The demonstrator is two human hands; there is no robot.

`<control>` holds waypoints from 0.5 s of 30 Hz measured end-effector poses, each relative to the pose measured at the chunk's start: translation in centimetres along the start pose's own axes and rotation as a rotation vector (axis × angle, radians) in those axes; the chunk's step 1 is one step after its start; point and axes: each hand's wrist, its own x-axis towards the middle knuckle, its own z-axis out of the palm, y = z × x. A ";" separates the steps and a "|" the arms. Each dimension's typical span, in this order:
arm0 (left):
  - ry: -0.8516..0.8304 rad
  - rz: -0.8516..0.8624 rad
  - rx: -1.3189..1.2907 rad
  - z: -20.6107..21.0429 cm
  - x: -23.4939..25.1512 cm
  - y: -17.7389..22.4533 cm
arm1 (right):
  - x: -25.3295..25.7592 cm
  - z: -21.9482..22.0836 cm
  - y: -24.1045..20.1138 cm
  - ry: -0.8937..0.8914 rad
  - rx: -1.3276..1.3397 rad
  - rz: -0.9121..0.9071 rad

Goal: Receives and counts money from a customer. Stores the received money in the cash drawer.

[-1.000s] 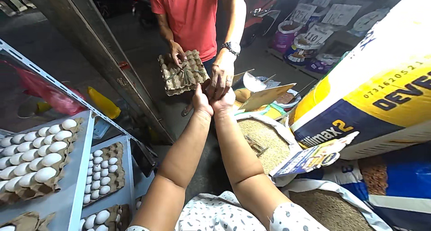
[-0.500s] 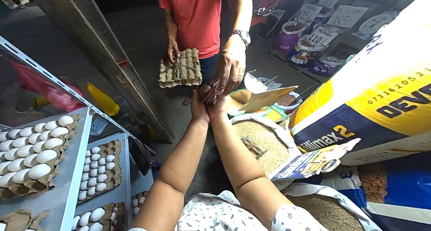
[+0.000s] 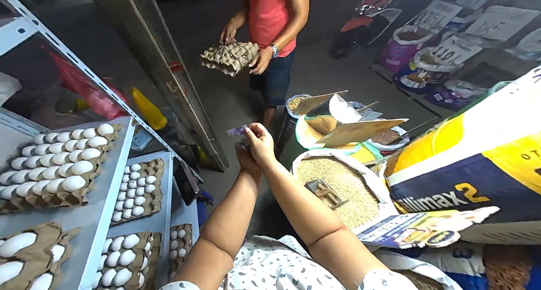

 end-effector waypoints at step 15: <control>0.176 0.221 -0.289 -13.9 -8.3 13.3 | -1.3 5.6 4.1 -0.620 0.908 0.467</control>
